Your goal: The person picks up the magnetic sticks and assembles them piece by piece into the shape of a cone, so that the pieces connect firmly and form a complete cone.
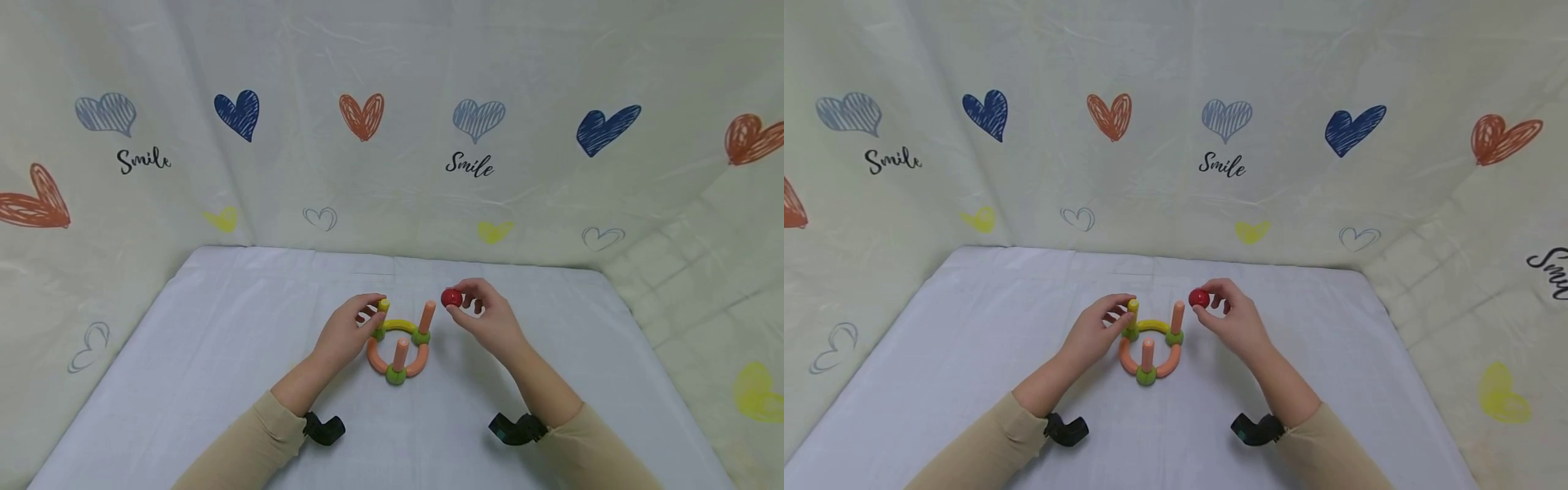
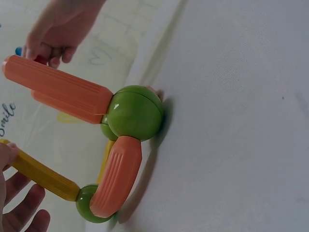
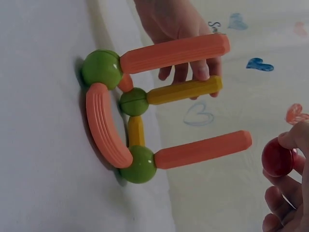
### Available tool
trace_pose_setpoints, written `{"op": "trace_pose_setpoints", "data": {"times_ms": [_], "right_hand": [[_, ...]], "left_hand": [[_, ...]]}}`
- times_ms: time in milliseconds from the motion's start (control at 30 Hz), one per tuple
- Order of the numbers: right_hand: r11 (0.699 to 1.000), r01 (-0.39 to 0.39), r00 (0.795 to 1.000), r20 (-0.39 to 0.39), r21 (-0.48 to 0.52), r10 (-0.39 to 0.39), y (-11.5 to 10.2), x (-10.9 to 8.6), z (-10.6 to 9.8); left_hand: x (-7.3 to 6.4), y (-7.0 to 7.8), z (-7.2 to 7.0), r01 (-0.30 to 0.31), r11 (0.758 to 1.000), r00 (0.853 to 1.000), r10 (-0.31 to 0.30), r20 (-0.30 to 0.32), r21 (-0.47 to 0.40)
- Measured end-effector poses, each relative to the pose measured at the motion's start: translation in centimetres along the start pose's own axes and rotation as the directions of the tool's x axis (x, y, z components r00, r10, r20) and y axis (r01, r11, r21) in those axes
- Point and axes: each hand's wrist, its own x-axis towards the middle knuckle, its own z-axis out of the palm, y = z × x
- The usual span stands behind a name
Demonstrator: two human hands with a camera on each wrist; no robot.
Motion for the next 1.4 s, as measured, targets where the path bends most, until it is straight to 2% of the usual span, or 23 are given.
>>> {"op": "trace_pose_setpoints", "data": {"times_ms": [333,933,1233,1400], "right_hand": [[0.996,0.073,0.997,0.006,0.059,-0.074,-0.5,0.6,1.4],[0.997,0.054,0.998,0.03,0.058,-0.055,-1.0,0.8,2.1],[0.998,0.056,0.996,0.066,-0.004,-0.056,-0.4,0.9,1.9],[0.991,0.127,0.986,0.109,-0.031,-0.123,-0.6,1.1,1.7]], "left_hand": [[0.0,-0.2,0.1,-0.001,1.0,1.0,0.001,0.003,0.006],[0.1,-0.3,0.2,-0.011,1.0,1.0,0.011,-0.001,0.0],[0.1,-0.2,0.1,-0.013,1.0,1.0,0.013,0.001,0.001],[0.2,-0.2,0.2,-0.02,1.0,1.0,0.02,0.01,0.01]]}}
